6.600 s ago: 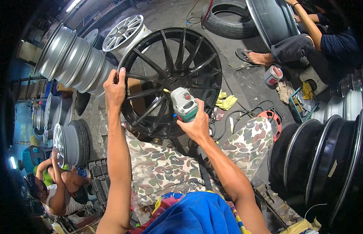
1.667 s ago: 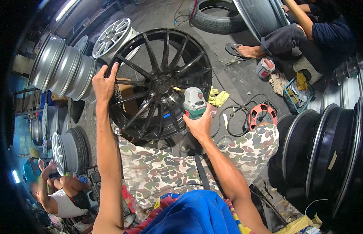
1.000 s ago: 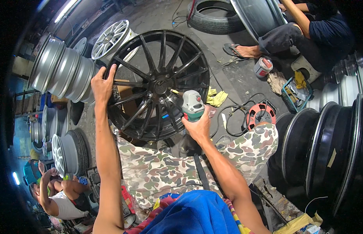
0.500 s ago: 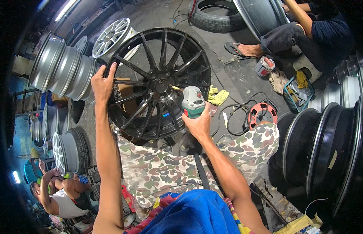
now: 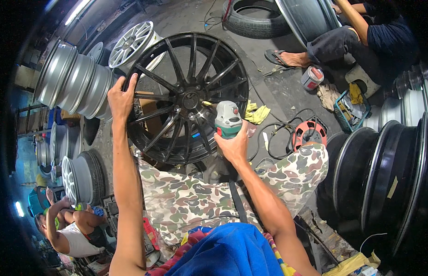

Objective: The person uses a power rotary tool to work on the center hub area of a black car rim held in their lap while sitting.

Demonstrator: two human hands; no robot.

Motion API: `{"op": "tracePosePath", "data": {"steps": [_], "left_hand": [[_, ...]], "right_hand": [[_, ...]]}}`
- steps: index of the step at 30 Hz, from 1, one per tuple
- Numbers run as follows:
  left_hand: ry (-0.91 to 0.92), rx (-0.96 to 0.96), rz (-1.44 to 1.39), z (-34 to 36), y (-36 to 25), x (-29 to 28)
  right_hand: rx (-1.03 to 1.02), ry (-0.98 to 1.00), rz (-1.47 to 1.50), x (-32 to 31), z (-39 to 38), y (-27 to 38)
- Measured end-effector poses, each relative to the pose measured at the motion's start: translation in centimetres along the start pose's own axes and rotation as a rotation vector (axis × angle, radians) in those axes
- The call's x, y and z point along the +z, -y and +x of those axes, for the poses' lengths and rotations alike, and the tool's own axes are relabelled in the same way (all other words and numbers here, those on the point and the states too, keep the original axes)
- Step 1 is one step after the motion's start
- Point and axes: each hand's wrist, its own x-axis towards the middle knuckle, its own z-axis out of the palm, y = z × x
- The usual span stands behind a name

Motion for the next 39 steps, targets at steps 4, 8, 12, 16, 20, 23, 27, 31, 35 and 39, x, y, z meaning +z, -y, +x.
{"op": "tracePosePath", "data": {"steps": [4,8,12,16,20,23,27,31,35,39], "left_hand": [[0.004,0.017,0.019,0.2,0.5,0.1],[-0.003,0.036,-0.002,0.1,0.1,0.2],[-0.004,0.024,-0.008,0.1,0.7,0.2],[-0.004,0.027,-0.001,0.1,0.6,0.2],[-0.007,0.029,-0.009,0.0,0.6,0.2],[-0.009,0.02,-0.018,0.0,0.6,0.3],[-0.003,0.018,-0.007,0.1,0.4,0.2],[-0.01,0.016,-0.014,0.0,0.5,0.2],[-0.005,0.011,-0.009,0.1,0.3,0.3],[-0.028,0.043,-0.007,0.2,0.3,0.2]], "right_hand": [[0.046,0.022,0.001,-0.2,-0.1,-0.2],[0.062,0.027,-0.026,-0.3,-0.7,-0.4],[0.081,0.023,0.017,-0.3,-1.1,-0.3],[0.083,0.026,0.012,-0.3,-0.8,-0.3],[0.025,0.016,-0.016,-0.3,-0.7,-0.1],[0.044,0.015,0.008,-0.5,-0.8,0.1],[0.064,0.039,-0.01,-0.5,-1.2,0.3],[0.063,0.032,-0.015,-0.3,-0.6,0.3],[0.036,0.021,-0.017,-0.4,0.0,0.1],[0.063,0.052,-0.007,-0.3,-0.4,0.2]]}}
